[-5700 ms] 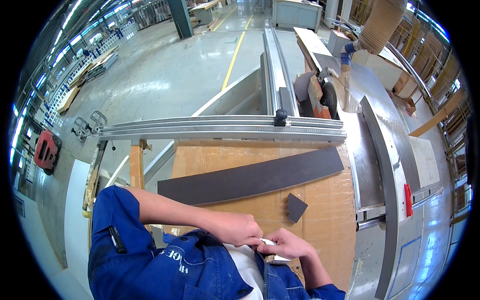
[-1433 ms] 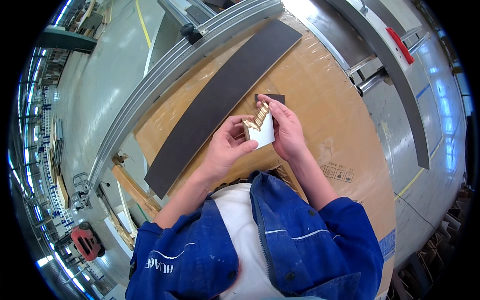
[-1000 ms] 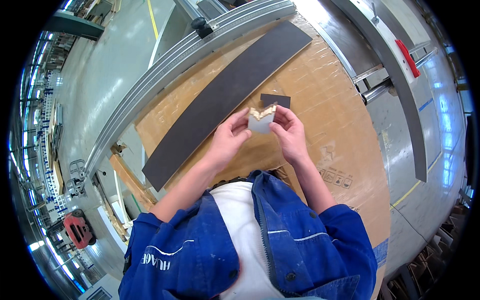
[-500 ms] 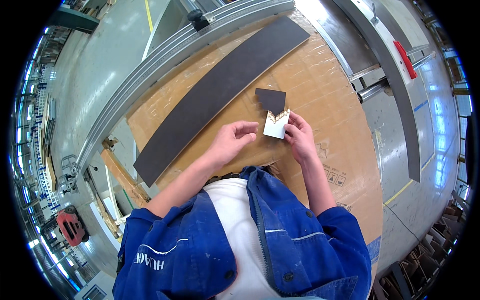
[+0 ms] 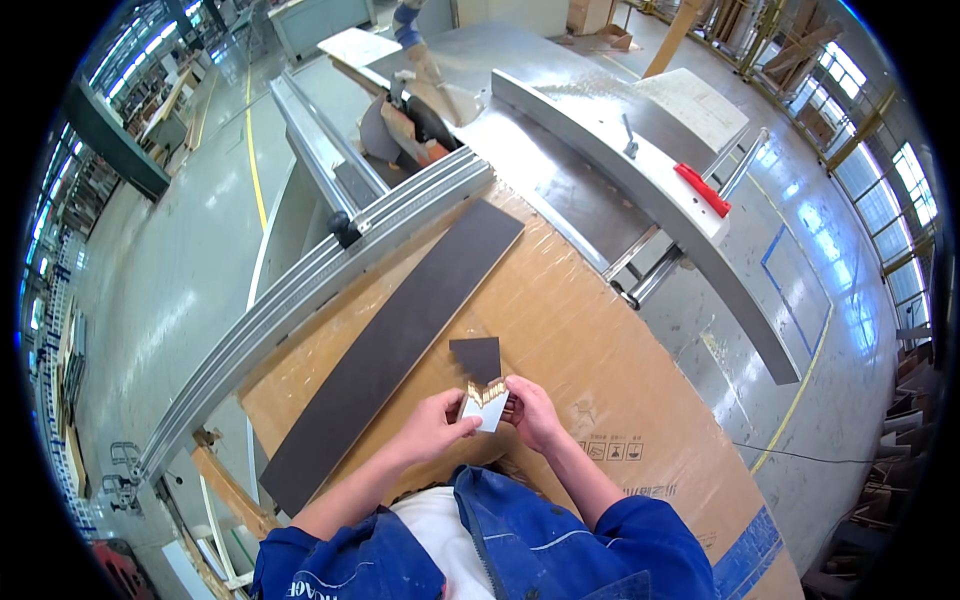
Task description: The person handles small wooden pieces and a dark rectangular panel on a workbench. They peel a protective film from a small wooden block, place it on the panel, then flip the panel to reveal a white surface. The person picks up two thin wooden strips, aligns them, and places them on the panel before moving the panel aside.
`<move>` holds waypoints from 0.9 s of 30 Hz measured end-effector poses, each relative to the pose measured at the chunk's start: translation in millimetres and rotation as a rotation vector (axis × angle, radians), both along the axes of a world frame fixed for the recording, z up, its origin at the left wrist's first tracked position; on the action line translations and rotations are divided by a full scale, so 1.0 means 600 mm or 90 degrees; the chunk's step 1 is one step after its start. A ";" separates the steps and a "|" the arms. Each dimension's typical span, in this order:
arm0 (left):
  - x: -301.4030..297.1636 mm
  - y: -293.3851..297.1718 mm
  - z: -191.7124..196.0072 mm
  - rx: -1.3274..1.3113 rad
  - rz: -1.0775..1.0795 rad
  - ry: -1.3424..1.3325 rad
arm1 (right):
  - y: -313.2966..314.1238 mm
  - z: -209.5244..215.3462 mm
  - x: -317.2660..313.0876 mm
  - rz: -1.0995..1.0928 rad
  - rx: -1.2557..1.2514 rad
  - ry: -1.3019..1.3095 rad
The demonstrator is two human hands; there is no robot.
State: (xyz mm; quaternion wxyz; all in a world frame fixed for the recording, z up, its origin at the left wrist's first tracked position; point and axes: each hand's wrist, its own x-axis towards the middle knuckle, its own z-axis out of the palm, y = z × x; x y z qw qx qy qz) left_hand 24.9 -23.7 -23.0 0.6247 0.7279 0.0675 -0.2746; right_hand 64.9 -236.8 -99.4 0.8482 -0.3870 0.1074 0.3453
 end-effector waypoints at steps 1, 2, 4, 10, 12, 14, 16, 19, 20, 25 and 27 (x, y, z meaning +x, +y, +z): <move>0.006 0.001 0.005 0.027 -0.032 -0.014 | -0.003 0.006 0.000 -0.004 -0.031 -0.013; 0.015 -0.001 0.013 0.048 -0.045 -0.020 | -0.006 0.007 0.002 -0.006 -0.045 -0.013; 0.026 -0.005 0.032 0.090 -0.069 -0.028 | -0.012 0.004 0.003 -0.011 -0.074 -0.008; 0.044 -0.020 0.056 0.075 -0.086 0.001 | -0.028 -0.005 -0.004 -0.066 -0.040 -0.019; 0.048 -0.019 0.044 -0.003 -0.071 -0.006 | -0.031 -0.004 -0.006 -0.084 -0.003 -0.021; 0.036 -0.021 0.035 -0.044 -0.074 -0.044 | -0.033 -0.001 -0.020 -0.102 0.027 -0.016; 0.047 -0.026 0.032 -0.046 -0.092 -0.117 | -0.032 -0.003 -0.010 -0.172 0.033 -0.018; 0.043 -0.039 0.042 -0.118 -0.035 -0.116 | -0.034 0.046 0.004 -0.193 0.010 -0.102; 0.039 -0.044 0.054 -0.142 -0.005 -0.126 | -0.037 0.069 0.009 -0.174 -0.002 -0.138; 0.032 -0.042 0.060 -0.181 0.030 -0.116 | -0.040 0.101 0.017 -0.144 -0.051 -0.258; 0.032 -0.042 0.062 -0.134 0.038 -0.177 | -0.039 0.098 0.017 -0.144 -0.017 -0.271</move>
